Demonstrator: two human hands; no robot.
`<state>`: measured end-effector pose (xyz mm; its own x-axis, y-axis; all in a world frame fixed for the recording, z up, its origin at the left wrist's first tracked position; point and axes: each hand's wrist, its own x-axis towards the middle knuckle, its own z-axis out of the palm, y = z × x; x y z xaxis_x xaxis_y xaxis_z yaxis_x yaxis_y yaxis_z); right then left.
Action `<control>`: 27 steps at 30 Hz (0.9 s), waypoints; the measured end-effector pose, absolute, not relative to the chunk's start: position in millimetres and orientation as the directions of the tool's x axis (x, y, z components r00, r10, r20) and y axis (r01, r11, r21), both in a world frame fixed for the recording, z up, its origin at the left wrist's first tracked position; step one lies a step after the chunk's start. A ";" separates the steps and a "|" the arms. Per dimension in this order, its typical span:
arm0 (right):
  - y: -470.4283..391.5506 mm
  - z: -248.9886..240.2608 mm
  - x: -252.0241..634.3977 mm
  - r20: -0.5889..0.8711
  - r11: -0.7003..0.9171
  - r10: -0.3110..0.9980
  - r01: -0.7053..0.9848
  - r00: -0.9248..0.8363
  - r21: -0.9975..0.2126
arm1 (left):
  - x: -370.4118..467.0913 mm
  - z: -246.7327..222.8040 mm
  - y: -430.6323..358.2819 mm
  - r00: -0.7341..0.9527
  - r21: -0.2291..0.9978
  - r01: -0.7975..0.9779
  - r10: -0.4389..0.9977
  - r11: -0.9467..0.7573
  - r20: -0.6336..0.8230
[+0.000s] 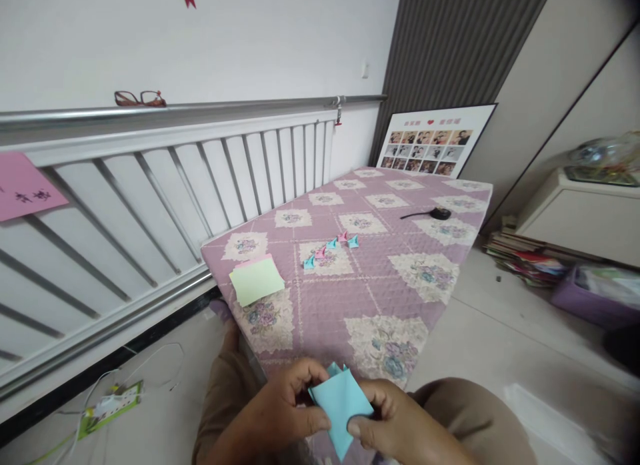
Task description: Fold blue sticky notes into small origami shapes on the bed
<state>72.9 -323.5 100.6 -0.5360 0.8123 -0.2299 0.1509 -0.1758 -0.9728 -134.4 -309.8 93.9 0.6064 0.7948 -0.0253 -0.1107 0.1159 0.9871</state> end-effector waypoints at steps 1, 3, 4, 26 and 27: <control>-323.3 102.0 72.0 -0.163 -0.084 0.850 0.177 -0.501 -0.981 | -131.1 88.8 -311.5 0.563 0.984 -0.148 0.827 0.096 0.004; -322.8 101.7 70.8 -0.017 0.102 0.893 0.240 -0.449 -0.965 | -123.3 77.2 -315.1 0.441 0.962 -0.271 0.893 0.041 0.086; -322.6 100.4 70.5 0.048 0.182 0.901 0.273 -0.432 -0.945 | -119.4 71.9 -316.8 0.389 0.947 -0.318 0.917 0.046 0.086; -330.9 94.1 69.9 0.221 0.393 0.896 0.456 -0.386 -0.798 | -105.8 34.4 -335.6 0.394 0.941 -0.089 0.880 0.325 -0.266; -329.8 93.9 69.5 0.215 0.376 0.902 0.436 -0.374 -0.818 | -105.5 34.2 -335.6 0.391 0.943 -0.092 0.883 0.319 -0.261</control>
